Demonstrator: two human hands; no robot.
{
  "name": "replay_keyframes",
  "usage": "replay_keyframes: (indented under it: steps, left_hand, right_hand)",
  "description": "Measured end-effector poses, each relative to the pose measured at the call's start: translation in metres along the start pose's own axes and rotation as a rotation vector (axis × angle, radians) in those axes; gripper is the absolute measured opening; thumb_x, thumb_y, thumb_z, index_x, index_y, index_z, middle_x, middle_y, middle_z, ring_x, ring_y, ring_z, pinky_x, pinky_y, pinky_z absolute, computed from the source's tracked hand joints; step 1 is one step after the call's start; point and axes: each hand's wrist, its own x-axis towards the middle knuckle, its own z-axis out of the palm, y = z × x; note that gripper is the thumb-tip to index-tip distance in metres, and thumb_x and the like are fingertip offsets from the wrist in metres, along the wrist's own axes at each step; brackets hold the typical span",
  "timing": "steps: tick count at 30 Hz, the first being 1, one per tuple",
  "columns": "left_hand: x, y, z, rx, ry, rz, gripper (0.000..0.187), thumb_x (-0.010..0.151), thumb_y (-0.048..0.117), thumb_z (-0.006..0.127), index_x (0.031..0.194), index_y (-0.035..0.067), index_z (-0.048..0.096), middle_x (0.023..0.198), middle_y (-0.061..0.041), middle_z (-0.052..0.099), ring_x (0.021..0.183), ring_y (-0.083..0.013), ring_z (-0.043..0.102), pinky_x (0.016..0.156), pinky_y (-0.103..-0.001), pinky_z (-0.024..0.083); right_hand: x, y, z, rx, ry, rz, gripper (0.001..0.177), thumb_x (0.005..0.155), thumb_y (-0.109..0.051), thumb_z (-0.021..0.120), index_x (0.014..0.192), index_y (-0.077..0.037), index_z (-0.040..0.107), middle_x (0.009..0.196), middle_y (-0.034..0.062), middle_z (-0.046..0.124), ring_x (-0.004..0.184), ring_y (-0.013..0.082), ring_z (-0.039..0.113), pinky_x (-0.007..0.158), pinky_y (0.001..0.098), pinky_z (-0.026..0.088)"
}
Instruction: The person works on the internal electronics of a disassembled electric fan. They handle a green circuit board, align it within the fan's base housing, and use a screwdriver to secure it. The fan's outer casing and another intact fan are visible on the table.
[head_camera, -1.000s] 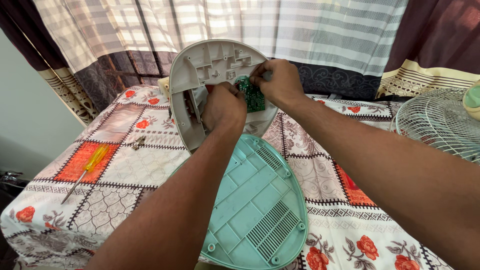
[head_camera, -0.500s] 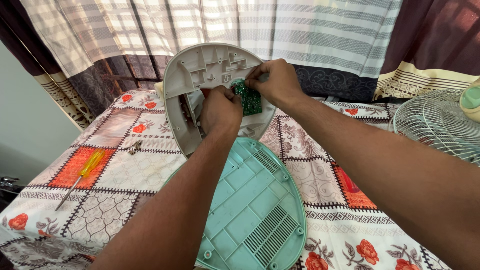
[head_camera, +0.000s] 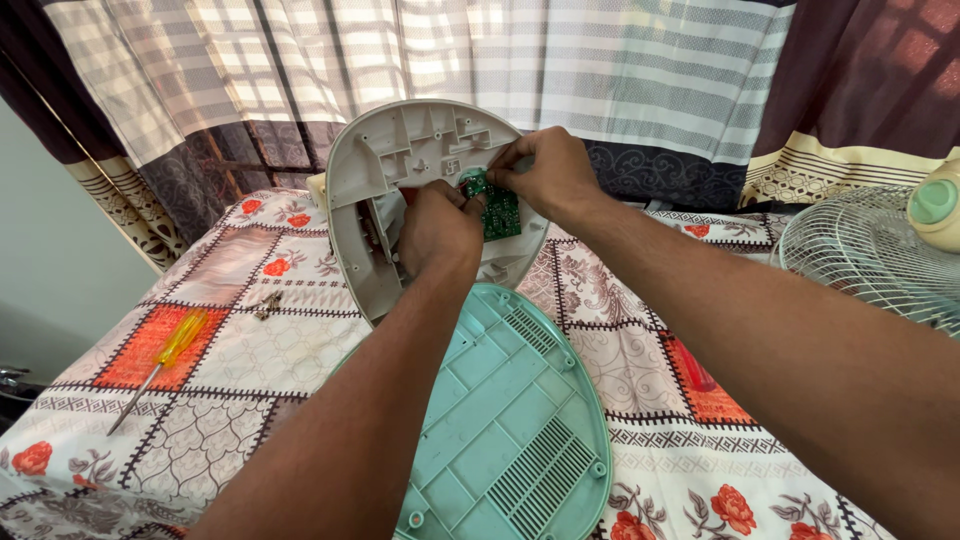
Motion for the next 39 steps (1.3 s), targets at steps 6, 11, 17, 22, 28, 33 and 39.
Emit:
replay_keyframes:
  steps: [6, 11, 17, 22, 28, 33, 39]
  left_hand:
    - [0.000, 0.000, 0.002, 0.012, 0.018, -0.014, 0.030, 0.088, 0.043, 0.077, 0.101, 0.016, 0.070, 0.098, -0.006, 0.076, 0.095, -0.0279, 0.072, 0.082, -0.045, 0.056]
    - [0.004, -0.003, 0.001, -0.001, 0.029, -0.028, 0.030, 0.086, 0.043, 0.078, 0.100, 0.017, 0.071, 0.098, -0.005, 0.076, 0.095, -0.0274, 0.072, 0.083, -0.045, 0.056]
    - [0.006, -0.003, 0.001, -0.019, -0.001, -0.057, 0.030, 0.087, 0.045, 0.078, 0.096, 0.017, 0.072, 0.089, -0.004, 0.077, 0.088, -0.0261, 0.074, 0.079, -0.044, 0.056]
    - [0.007, -0.003, 0.003, -0.023, 0.017, -0.059, 0.031, 0.084, 0.045, 0.080, 0.094, 0.018, 0.072, 0.088, -0.004, 0.077, 0.086, -0.0271, 0.073, 0.078, -0.044, 0.055]
    - [0.010, -0.005, 0.003, -0.014, 0.001, -0.054, 0.031, 0.084, 0.046, 0.080, 0.092, 0.017, 0.072, 0.088, -0.004, 0.076, 0.085, -0.0273, 0.072, 0.076, -0.044, 0.055]
    - [0.009, -0.005, 0.003, -0.023, 0.004, -0.050, 0.032, 0.084, 0.046, 0.079, 0.092, 0.016, 0.071, 0.087, -0.003, 0.076, 0.083, -0.0272, 0.072, 0.074, -0.045, 0.055]
    - [0.007, -0.005, 0.002, -0.038, -0.003, -0.035, 0.031, 0.086, 0.045, 0.079, 0.091, 0.015, 0.071, 0.086, -0.002, 0.076, 0.081, -0.0269, 0.073, 0.074, -0.044, 0.055]
  right_hand:
    - [-0.011, 0.000, 0.003, 0.012, 0.074, -0.024, 0.020, 0.086, -0.022, 0.081, 0.101, -0.010, 0.081, 0.100, 0.0074, 0.080, 0.095, 0.0157, 0.077, 0.090, 0.0325, 0.059]
    - [-0.032, 0.004, -0.005, 0.039, 0.203, -0.172, 0.028, 0.086, -0.024, 0.081, 0.111, -0.011, 0.080, 0.114, 0.0109, 0.073, 0.107, 0.0216, 0.068, 0.092, 0.0372, 0.052]
    - [-0.096, 0.035, -0.032, 0.008, 0.398, -0.098, 0.021, 0.096, -0.017, 0.073, 0.114, -0.008, 0.079, 0.111, 0.0097, 0.074, 0.099, 0.0191, 0.067, 0.081, 0.0337, 0.052]
    - [-0.187, 0.068, -0.061, 0.014, 0.597, 0.237, 0.019, 0.098, -0.016, 0.073, 0.111, -0.002, 0.076, 0.093, 0.0095, 0.078, 0.080, 0.0134, 0.070, 0.073, 0.0288, 0.055]
    - [-0.260, 0.081, -0.081, -0.092, 0.390, 0.718, 0.023, 0.093, -0.017, 0.072, 0.113, -0.009, 0.080, 0.094, 0.0133, 0.081, 0.079, 0.0205, 0.073, 0.073, 0.0339, 0.055]
    - [-0.269, 0.075, -0.081, -0.154, 0.266, 0.722, 0.026, 0.092, -0.019, 0.072, 0.116, -0.012, 0.079, 0.097, 0.0100, 0.082, 0.080, 0.0188, 0.077, 0.074, 0.0328, 0.058]
    - [-0.241, 0.065, -0.066, -0.364, 0.095, 0.581, 0.024, 0.092, -0.028, 0.071, 0.113, -0.023, 0.081, 0.102, 0.0073, 0.068, 0.094, 0.0225, 0.066, 0.088, 0.0381, 0.054]
